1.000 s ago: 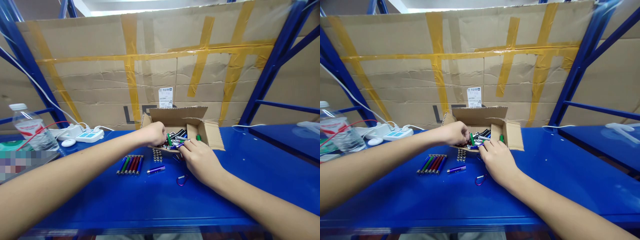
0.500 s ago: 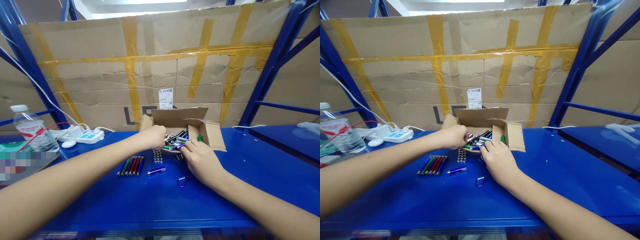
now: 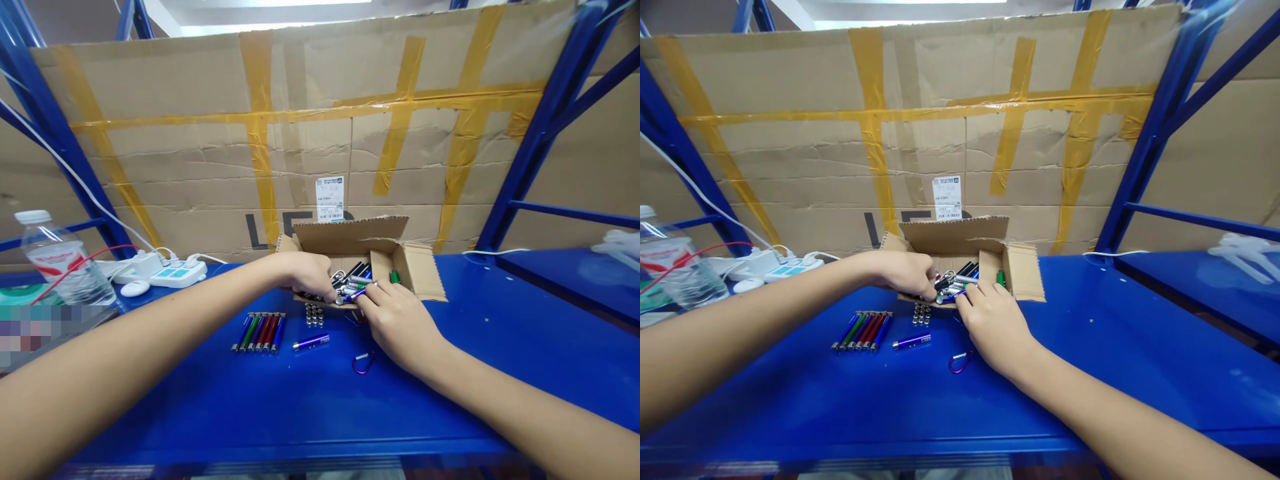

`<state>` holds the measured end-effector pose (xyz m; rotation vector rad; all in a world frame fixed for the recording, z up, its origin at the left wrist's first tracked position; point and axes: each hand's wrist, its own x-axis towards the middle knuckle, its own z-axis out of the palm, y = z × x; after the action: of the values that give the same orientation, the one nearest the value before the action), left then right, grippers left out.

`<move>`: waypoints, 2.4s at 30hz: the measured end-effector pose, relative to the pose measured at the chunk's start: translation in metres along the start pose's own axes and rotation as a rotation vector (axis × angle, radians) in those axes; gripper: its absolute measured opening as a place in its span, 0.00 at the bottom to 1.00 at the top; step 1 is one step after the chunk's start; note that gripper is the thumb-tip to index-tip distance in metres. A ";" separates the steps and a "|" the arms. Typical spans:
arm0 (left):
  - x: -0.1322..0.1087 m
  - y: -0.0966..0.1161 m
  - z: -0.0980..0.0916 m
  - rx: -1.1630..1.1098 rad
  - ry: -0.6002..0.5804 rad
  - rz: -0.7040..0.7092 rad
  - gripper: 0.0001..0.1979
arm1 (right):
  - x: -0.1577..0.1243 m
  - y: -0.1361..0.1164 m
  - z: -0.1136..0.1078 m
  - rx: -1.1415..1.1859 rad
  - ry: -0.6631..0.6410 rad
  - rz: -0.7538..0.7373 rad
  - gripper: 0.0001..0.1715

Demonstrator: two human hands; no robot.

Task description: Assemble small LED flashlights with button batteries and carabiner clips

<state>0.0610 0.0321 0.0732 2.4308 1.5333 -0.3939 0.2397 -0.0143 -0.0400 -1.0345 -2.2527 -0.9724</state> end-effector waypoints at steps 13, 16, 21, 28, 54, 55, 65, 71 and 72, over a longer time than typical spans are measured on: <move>0.020 -0.008 0.026 0.058 0.544 0.080 0.14 | 0.001 -0.001 0.000 0.021 0.033 -0.011 0.10; 0.016 -0.008 0.026 0.053 0.467 0.104 0.07 | 0.001 -0.001 0.000 0.020 0.021 -0.006 0.09; 0.010 -0.004 0.025 0.087 0.318 0.079 0.05 | 0.000 0.000 0.001 0.028 0.016 -0.007 0.10; 0.010 0.008 0.024 0.189 0.293 0.049 0.11 | 0.000 -0.002 0.000 0.023 0.034 -0.009 0.11; 0.023 0.024 0.011 -0.011 0.185 -0.170 0.24 | 0.001 0.000 -0.001 0.017 -0.024 0.016 0.10; 0.021 0.023 0.009 -0.020 0.188 -0.169 0.23 | 0.001 0.000 -0.001 0.022 -0.044 0.026 0.10; -0.021 -0.045 -0.033 -0.526 0.368 0.105 0.15 | 0.006 0.066 -0.009 0.050 -0.371 0.456 0.06; -0.006 -0.092 0.023 -0.428 0.188 -0.056 0.13 | 0.000 0.108 -0.012 0.035 -0.689 0.698 0.10; -0.002 -0.094 0.032 -0.425 0.177 -0.061 0.12 | -0.001 0.109 -0.011 0.036 -0.721 0.707 0.11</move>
<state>-0.0277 0.0588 0.0386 2.1335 1.5713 0.1324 0.3281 0.0273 0.0105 -2.2133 -2.0691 -0.2602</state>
